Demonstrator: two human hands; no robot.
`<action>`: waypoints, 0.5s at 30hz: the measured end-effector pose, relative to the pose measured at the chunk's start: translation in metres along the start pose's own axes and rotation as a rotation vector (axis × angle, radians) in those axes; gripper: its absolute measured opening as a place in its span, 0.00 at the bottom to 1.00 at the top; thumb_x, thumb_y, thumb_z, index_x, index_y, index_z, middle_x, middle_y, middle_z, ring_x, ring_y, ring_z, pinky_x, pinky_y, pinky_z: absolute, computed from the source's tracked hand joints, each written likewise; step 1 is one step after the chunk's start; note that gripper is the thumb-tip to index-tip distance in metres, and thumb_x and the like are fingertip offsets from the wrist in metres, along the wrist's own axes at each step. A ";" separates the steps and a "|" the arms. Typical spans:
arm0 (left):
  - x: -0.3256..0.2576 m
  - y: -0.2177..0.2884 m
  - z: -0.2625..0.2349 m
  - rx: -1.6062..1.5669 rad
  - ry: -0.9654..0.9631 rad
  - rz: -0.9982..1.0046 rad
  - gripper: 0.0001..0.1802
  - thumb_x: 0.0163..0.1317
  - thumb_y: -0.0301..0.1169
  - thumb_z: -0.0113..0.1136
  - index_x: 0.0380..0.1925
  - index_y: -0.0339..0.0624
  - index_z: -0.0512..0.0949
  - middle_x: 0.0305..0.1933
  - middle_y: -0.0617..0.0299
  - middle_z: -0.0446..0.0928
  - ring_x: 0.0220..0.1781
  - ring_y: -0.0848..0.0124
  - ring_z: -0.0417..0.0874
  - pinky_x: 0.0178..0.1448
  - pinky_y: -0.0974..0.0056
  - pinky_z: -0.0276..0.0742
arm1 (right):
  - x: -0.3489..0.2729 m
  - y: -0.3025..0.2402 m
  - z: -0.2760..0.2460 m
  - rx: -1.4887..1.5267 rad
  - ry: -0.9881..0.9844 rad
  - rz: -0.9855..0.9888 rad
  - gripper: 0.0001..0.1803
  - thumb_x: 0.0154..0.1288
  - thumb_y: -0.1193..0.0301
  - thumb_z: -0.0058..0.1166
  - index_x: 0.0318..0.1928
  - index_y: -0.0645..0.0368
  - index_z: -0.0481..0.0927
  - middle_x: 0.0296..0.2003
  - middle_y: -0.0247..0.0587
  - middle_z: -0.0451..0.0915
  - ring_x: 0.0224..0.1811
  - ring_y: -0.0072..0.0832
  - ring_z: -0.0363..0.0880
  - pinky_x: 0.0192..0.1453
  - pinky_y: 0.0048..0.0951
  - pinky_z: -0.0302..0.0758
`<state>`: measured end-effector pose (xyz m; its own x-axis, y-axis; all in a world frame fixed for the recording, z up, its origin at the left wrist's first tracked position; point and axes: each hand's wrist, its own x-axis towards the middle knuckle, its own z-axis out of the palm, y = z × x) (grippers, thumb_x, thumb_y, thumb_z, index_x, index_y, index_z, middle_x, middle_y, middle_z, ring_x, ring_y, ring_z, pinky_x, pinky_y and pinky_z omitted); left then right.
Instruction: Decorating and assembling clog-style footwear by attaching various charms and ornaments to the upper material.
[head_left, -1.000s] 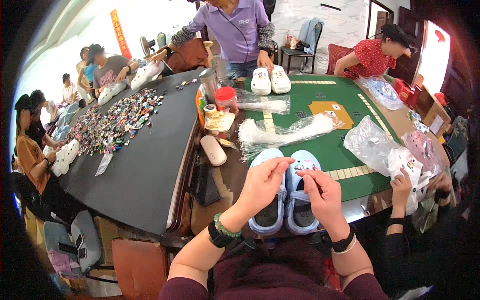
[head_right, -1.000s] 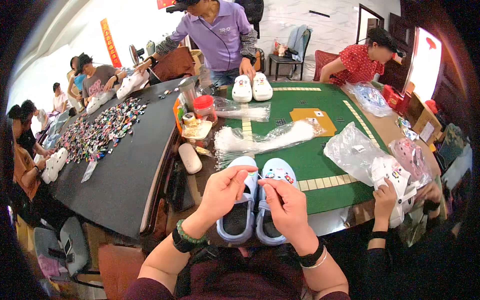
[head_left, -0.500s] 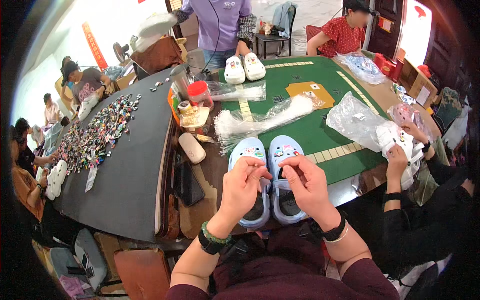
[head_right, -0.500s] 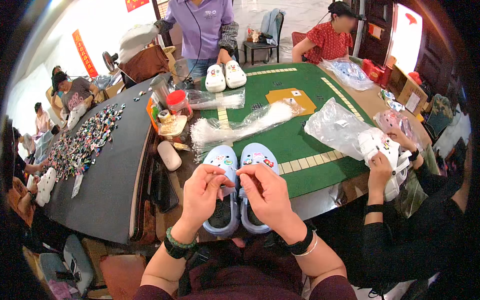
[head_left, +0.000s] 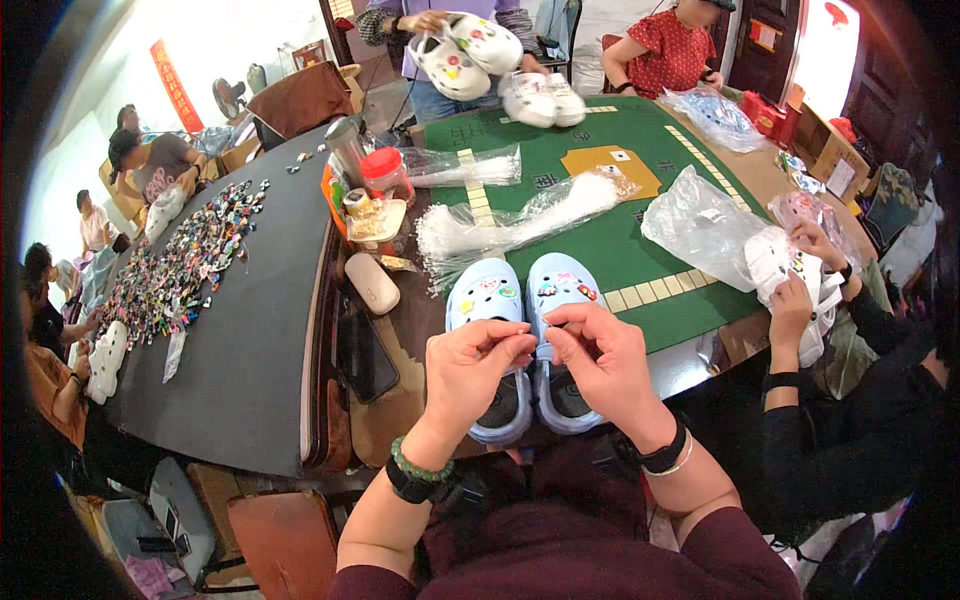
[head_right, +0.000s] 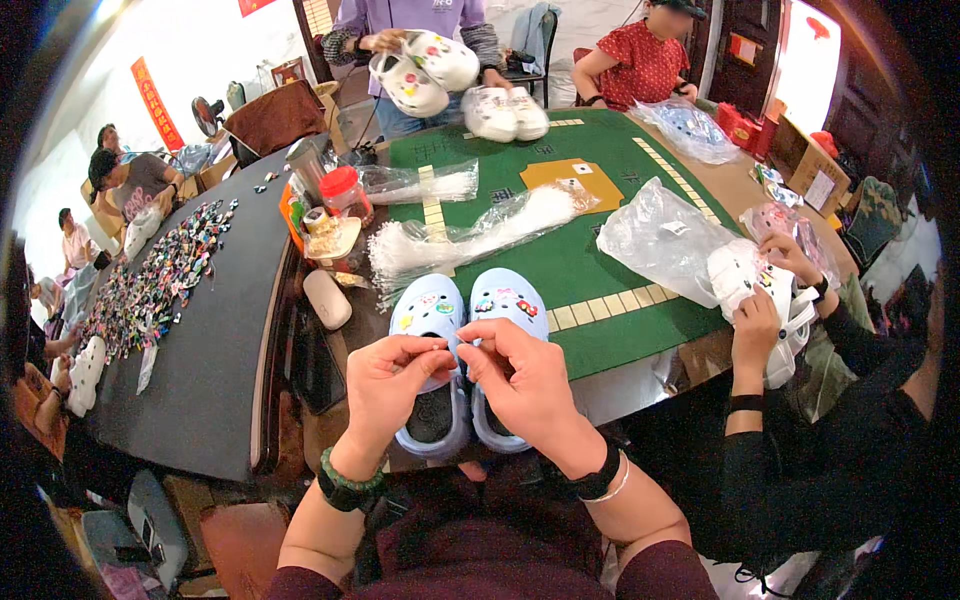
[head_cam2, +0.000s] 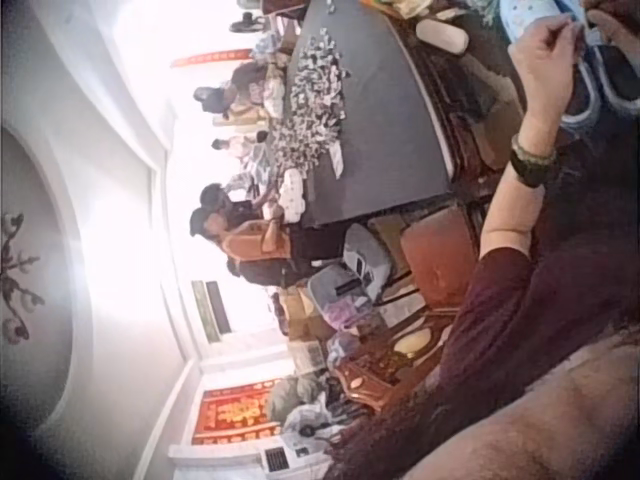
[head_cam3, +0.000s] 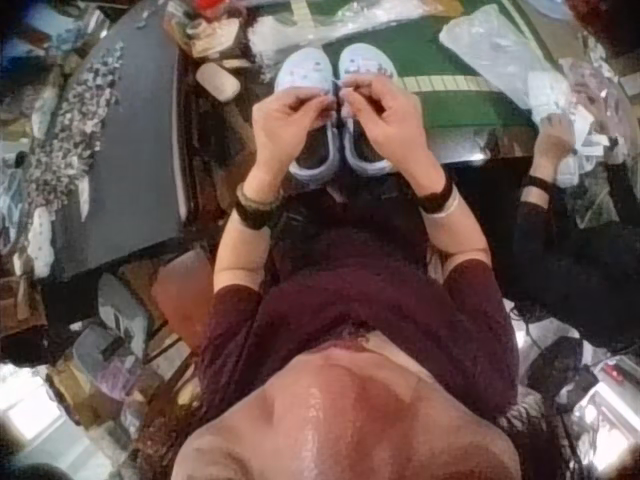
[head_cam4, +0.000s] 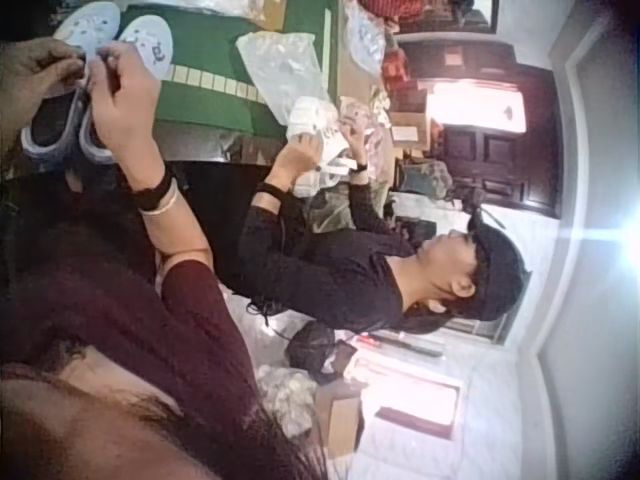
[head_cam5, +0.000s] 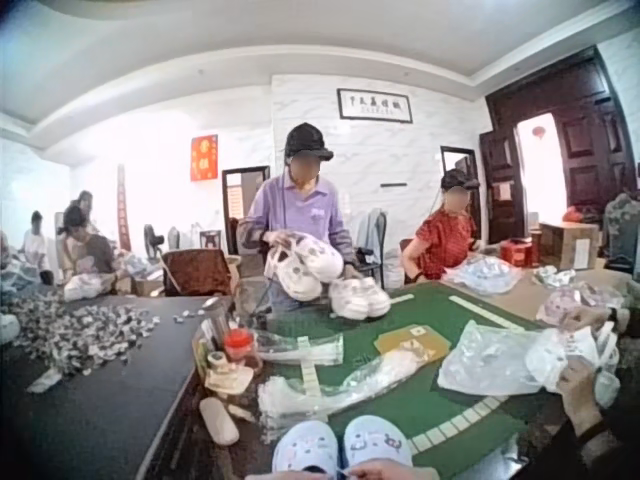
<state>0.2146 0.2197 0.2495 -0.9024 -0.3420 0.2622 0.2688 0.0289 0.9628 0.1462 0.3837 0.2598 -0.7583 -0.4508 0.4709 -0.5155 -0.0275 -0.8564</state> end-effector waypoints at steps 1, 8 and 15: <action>0.000 -0.001 0.000 -0.001 0.001 -0.002 0.06 0.65 0.20 0.65 0.40 0.28 0.85 0.35 0.54 0.88 0.34 0.74 0.88 0.41 0.69 0.87 | 0.000 0.000 0.000 0.007 -0.003 0.007 0.08 0.69 0.73 0.61 0.47 0.60 0.82 0.21 0.30 0.75 0.22 0.12 0.67 0.26 0.20 0.65; -0.002 -0.003 -0.002 0.013 0.005 0.019 0.05 0.66 0.19 0.64 0.39 0.27 0.85 0.34 0.53 0.88 0.35 0.73 0.89 0.42 0.68 0.87 | -0.003 0.002 0.001 0.014 -0.007 0.043 0.06 0.69 0.73 0.61 0.44 0.60 0.82 0.20 0.30 0.76 0.21 0.12 0.68 0.26 0.21 0.66; -0.002 0.001 -0.004 0.081 -0.039 0.018 0.08 0.71 0.21 0.58 0.42 0.27 0.83 0.35 0.52 0.86 0.36 0.68 0.89 0.44 0.65 0.87 | -0.003 0.001 0.003 0.009 -0.006 0.028 0.06 0.69 0.73 0.62 0.44 0.60 0.82 0.20 0.30 0.76 0.20 0.13 0.69 0.25 0.21 0.66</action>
<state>0.2178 0.2170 0.2501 -0.9107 -0.3036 0.2800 0.2580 0.1110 0.9597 0.1489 0.3822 0.2567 -0.7700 -0.4570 0.4453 -0.4902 -0.0230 -0.8713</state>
